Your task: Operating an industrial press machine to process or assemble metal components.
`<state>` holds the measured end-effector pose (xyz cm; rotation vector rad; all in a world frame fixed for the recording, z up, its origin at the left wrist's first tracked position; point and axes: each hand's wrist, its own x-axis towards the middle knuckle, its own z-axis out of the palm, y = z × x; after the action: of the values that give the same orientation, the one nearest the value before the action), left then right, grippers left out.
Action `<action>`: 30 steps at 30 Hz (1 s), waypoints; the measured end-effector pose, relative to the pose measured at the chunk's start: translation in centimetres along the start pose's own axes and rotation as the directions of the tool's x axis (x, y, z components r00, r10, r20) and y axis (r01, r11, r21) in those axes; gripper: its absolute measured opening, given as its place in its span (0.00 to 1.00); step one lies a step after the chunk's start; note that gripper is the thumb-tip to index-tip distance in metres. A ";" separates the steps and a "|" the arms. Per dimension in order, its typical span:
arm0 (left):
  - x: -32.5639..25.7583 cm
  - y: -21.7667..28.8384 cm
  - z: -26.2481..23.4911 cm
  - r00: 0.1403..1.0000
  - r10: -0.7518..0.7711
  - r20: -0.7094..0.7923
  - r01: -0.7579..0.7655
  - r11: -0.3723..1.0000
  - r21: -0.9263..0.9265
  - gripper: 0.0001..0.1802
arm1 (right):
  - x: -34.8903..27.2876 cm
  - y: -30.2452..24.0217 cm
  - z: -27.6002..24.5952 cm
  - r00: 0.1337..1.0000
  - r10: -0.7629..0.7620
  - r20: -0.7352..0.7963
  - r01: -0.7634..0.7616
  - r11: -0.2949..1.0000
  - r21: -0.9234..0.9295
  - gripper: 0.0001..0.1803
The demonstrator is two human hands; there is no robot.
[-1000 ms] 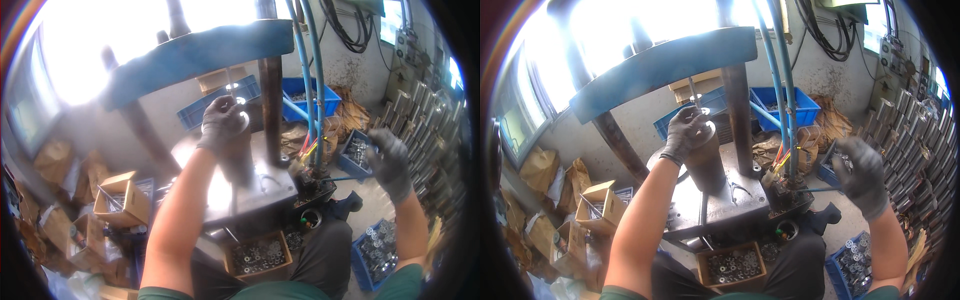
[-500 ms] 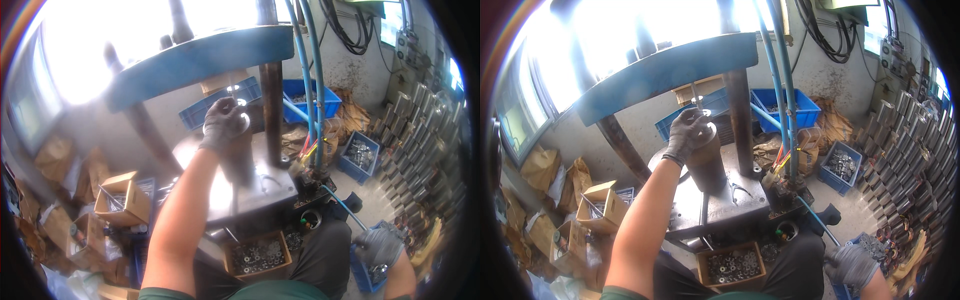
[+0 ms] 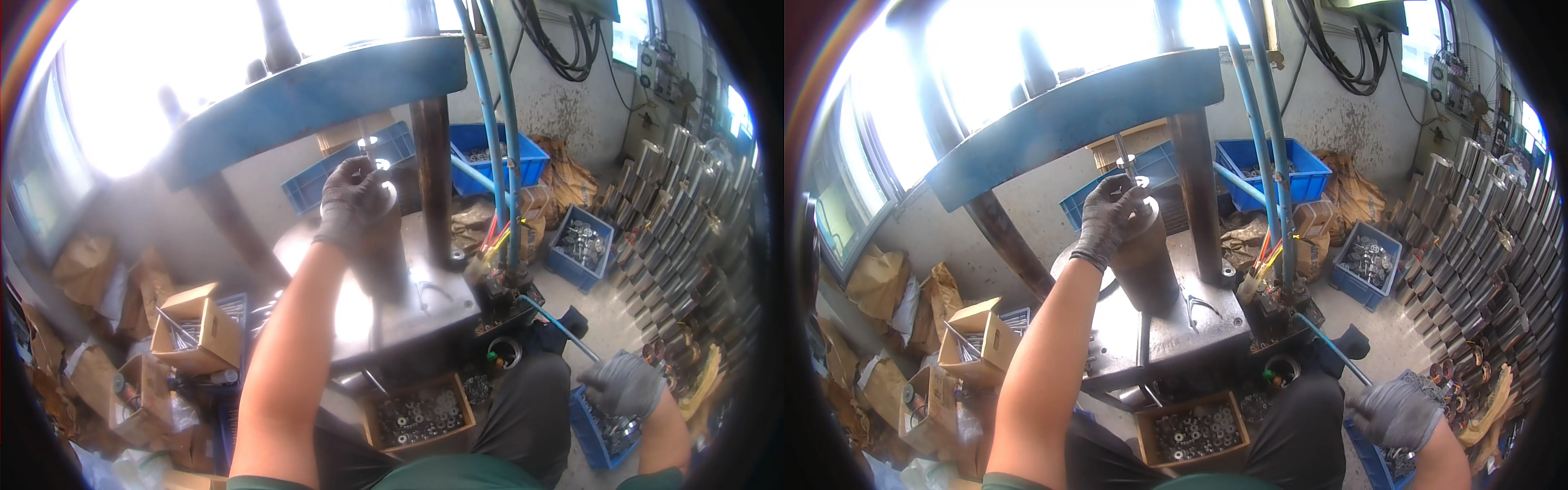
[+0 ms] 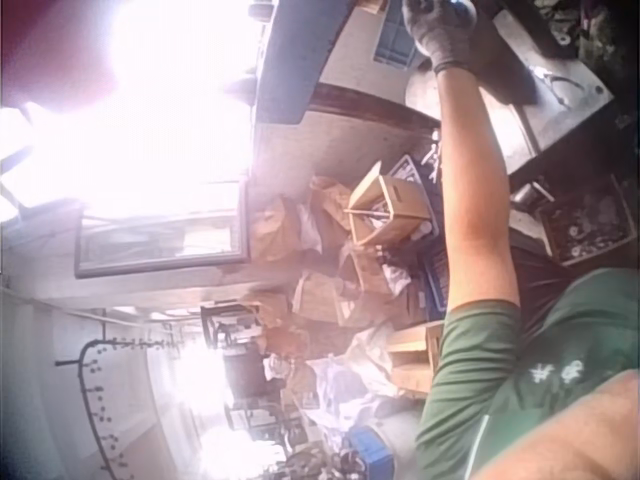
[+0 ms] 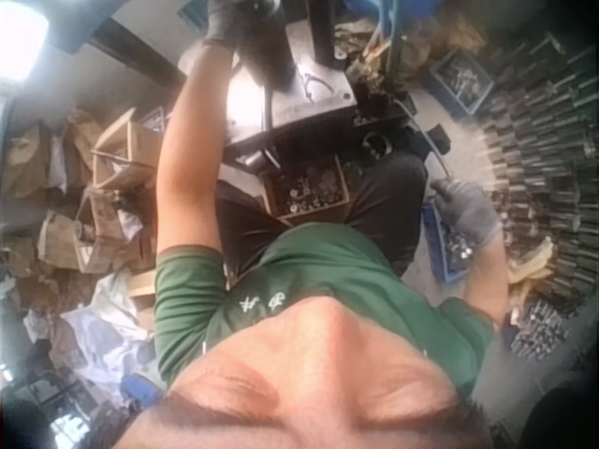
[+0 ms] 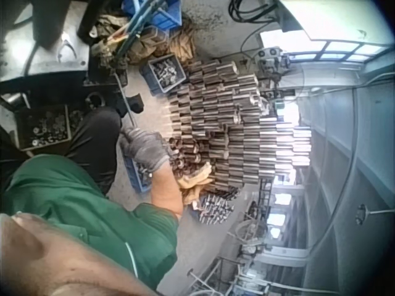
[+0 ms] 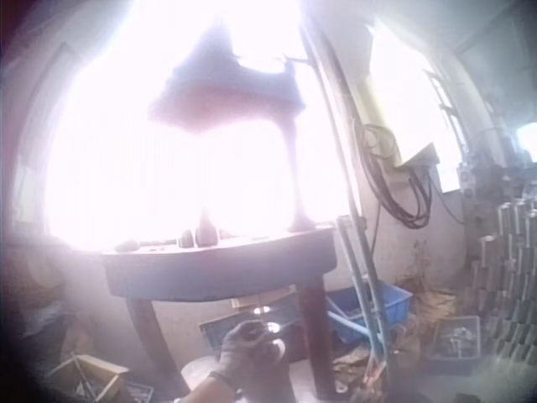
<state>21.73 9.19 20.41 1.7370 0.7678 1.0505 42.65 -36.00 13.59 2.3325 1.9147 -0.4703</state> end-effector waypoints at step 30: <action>3.3 -4.3 -1.7 1.000 -0.004 -0.013 0.005 0.999 0.053 0.11 | 3.7 -1.2 -4.0 0.694 -0.102 -0.712 0.045 0.994 -0.099 0.15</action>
<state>21.48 14.17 17.80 1.7739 0.8135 1.0482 42.83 -31.24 16.43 2.6202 2.2433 0.6297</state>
